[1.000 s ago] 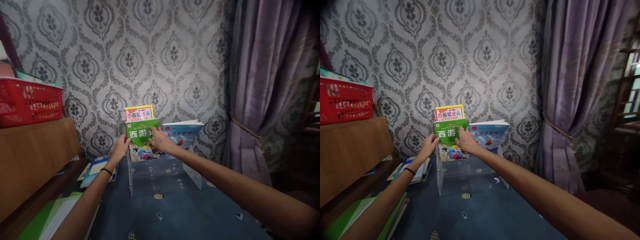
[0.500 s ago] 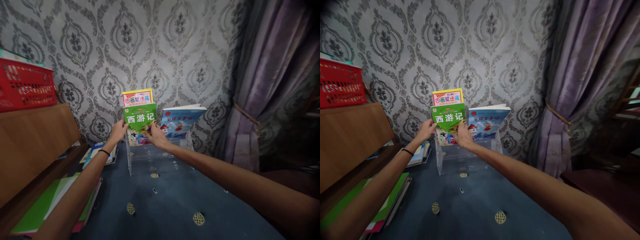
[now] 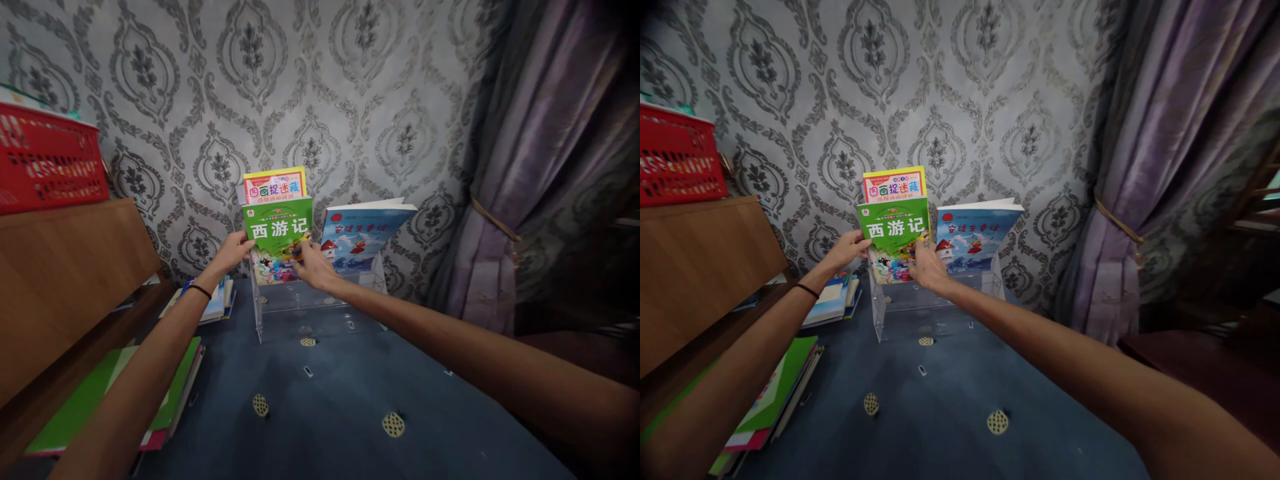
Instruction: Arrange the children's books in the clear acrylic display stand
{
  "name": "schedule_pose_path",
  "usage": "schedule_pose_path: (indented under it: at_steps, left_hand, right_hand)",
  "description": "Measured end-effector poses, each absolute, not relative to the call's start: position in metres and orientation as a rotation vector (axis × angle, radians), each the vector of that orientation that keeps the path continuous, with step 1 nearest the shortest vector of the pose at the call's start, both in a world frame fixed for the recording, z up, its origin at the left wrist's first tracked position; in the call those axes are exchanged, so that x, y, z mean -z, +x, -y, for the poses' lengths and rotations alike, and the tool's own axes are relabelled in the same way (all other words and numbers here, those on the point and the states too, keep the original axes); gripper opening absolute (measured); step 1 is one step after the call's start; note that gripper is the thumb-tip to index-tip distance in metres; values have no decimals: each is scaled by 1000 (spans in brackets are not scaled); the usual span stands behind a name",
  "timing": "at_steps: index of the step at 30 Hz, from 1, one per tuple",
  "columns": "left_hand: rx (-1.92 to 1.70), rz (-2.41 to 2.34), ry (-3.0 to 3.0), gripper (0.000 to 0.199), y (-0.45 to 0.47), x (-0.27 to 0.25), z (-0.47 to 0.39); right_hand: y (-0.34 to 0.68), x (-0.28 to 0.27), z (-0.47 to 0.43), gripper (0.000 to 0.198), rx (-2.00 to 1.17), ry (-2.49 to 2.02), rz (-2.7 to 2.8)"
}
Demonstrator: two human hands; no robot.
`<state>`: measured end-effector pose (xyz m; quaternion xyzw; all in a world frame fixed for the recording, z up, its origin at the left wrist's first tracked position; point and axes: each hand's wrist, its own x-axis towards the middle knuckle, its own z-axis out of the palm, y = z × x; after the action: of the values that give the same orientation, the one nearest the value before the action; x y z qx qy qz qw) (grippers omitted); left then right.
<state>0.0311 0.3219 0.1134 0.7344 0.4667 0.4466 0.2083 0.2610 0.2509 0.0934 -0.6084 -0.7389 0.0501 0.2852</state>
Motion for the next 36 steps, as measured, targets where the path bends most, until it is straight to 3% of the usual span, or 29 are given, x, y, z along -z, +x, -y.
schedule_pose_path:
  at_steps: [12,17,25,36]
  left_hand:
    - [-1078,-1121,1997,55,21,-129,-320]
    - [-1117,-1094,1949,65,26,-132,-317]
    - [-1187,-1198,2019,48,29,-117,-320]
    - [-1404,-1193,2188,32,34,-122,-321]
  right_hand:
    - [263,-80,-246,36,-103,-1702,2052]
    - [266,-74,-244,25,-116,-1644,2045]
    - [265,-87,-234,34,57,-1498,1987]
    - [269,-193,-236,50,686,-1232,2104]
